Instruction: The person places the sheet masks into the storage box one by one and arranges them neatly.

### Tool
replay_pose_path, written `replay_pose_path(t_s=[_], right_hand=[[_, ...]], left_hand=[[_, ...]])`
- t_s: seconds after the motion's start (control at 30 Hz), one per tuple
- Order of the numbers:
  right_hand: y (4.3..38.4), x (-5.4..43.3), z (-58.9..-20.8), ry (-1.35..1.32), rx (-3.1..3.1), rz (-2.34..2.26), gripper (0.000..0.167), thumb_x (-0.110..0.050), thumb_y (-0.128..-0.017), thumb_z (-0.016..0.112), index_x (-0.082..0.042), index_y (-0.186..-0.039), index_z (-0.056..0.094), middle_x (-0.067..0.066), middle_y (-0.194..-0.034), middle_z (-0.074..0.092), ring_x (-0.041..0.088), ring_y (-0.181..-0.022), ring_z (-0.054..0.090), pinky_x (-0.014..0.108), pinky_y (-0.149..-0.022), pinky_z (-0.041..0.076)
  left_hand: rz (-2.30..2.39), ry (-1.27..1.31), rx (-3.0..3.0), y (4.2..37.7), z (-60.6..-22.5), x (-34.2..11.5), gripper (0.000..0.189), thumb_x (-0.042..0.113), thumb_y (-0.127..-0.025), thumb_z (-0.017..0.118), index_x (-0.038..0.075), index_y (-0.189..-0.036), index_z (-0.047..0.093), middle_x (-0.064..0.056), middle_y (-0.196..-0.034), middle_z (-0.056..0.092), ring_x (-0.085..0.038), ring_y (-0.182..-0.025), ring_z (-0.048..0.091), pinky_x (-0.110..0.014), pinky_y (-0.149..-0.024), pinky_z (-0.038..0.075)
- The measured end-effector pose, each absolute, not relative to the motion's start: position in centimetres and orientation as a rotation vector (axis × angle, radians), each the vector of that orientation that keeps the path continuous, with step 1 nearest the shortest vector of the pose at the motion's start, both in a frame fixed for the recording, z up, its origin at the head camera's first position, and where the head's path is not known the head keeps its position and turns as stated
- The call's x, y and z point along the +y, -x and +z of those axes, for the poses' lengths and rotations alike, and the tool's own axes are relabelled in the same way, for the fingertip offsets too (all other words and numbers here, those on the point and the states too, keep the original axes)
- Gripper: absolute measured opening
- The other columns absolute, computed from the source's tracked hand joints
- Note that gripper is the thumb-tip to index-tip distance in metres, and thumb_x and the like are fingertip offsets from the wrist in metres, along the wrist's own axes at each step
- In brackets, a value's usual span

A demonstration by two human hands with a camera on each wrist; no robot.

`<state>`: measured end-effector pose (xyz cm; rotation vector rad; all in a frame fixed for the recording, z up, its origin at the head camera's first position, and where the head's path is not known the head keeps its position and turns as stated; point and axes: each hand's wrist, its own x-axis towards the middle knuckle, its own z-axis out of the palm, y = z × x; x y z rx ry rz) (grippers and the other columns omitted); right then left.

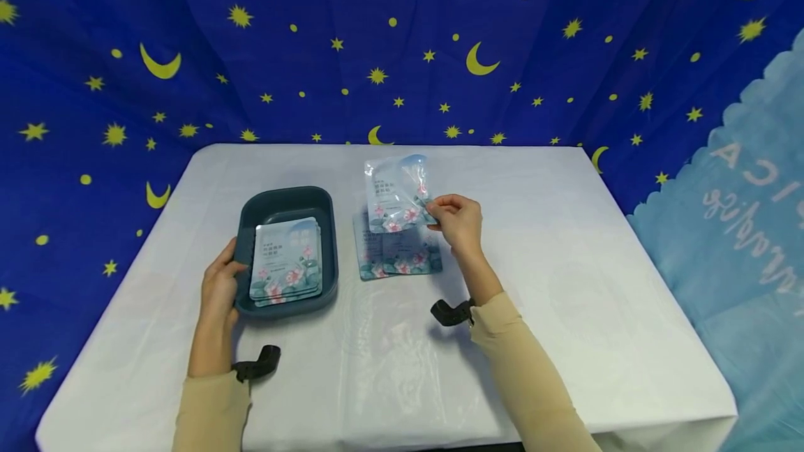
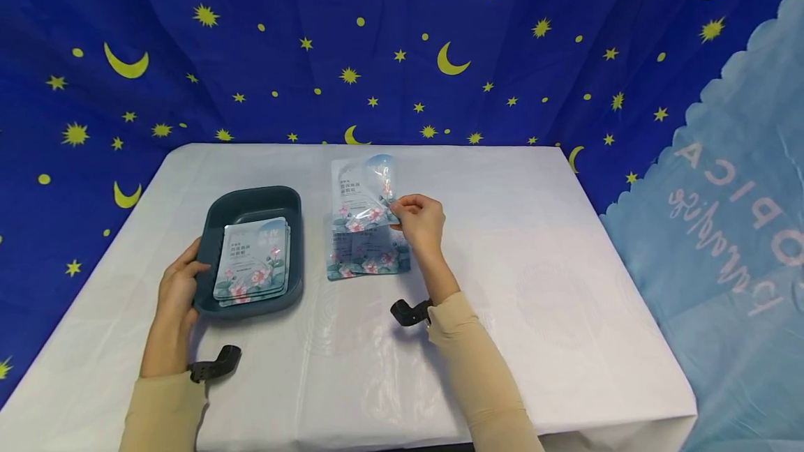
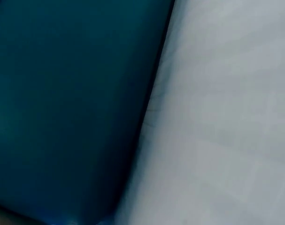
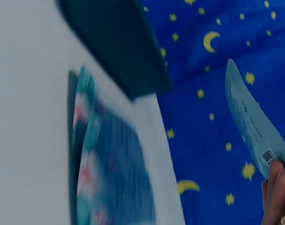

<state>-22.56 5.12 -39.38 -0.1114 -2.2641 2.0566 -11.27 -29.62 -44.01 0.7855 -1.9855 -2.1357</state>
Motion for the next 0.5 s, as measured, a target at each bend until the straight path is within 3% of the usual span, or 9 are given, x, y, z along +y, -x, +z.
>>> replay_pose_path(t_s=[0.23, 0.5], right_hand=[[21.8, -0.3, -38.5, -0.101, -2.368, 2.005, 0.008, -0.002, -0.087, 0.069, 0.005, -0.086, 0.069, 0.018, -0.078, 0.071, 0.011, -0.058, 0.065, 0.03, -0.058, 0.058], [20.5, -5.2, -39.3, -0.297, -2.516, 1.875, 0.008, -0.004, -0.089, 0.067, 0.003, -0.085, 0.068, 0.019, -0.079, 0.071, 0.023, -0.058, 0.07, 0.033, -0.058, 0.058]], left_hand=[[-2.126, -0.793, -1.993, 11.3, -43.9, -29.7, 0.065, -0.001, -0.095, 0.032, 0.016, -0.156, 0.021, 0.005, -0.164, 0.012, -0.009, -0.151, 0.004, -0.03, -0.123, 0.003], [-2.126, -0.787, -2.001, 11.2, -43.7, -29.5, 0.065, -0.003, -0.094, 0.032, 0.015, -0.156, 0.02, 0.003, -0.164, 0.012, -0.01, -0.151, 0.005, -0.03, -0.123, 0.004]])
